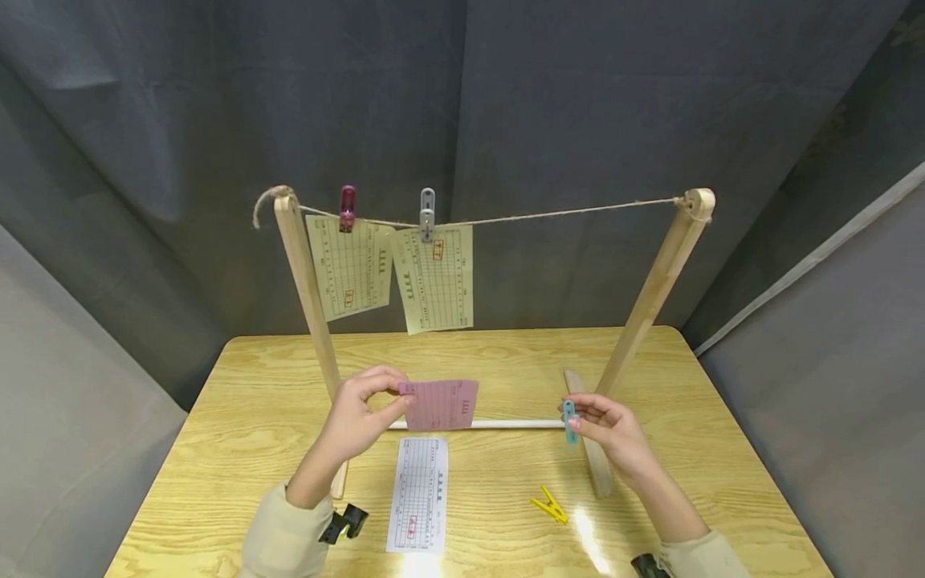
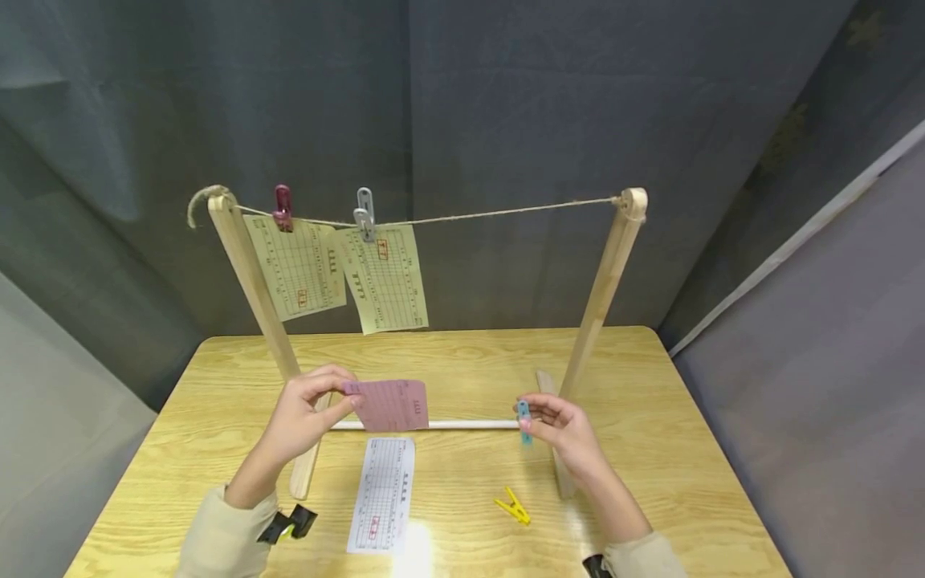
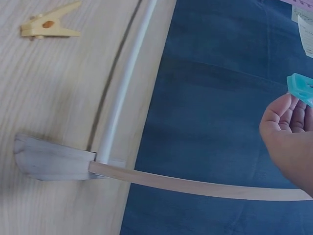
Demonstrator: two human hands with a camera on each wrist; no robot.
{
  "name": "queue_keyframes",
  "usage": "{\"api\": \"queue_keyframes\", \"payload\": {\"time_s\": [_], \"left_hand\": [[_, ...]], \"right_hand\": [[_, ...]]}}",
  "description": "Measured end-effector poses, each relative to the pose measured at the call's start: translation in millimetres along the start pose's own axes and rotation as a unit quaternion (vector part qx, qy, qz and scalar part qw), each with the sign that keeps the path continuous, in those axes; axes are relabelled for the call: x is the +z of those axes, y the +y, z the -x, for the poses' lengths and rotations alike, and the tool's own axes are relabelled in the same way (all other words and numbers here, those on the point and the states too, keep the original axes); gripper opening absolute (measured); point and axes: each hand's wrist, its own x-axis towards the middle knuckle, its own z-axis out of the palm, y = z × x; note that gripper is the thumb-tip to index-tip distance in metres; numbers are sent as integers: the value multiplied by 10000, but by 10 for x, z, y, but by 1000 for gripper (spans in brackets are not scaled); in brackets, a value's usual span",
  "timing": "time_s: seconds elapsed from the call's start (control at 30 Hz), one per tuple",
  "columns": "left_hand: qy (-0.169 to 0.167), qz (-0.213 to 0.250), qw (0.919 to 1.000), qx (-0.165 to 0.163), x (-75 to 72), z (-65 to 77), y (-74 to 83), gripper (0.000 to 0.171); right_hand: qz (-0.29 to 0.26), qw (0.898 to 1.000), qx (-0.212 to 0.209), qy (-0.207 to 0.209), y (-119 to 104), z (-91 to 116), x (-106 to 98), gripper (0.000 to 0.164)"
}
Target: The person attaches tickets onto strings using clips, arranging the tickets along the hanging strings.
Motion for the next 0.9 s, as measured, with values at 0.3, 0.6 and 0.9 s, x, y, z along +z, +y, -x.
{"api": "queue_keyframes", "payload": {"time_s": [0.3, 0.6, 0.9], "left_hand": [[142, 9, 9999, -93, 22, -96, 145, 5], [32, 202, 9997, 131, 57, -233, 252, 3], [41, 353, 9985, 424, 86, -379, 326, 5]], "right_hand": [[67, 9996, -212, -146, -125, -67, 7, 26], [-165, 9979, -517, -344, -277, -133, 36, 30], [-290, 9936, -1009, -410, -486, -255, 83, 29]]}}
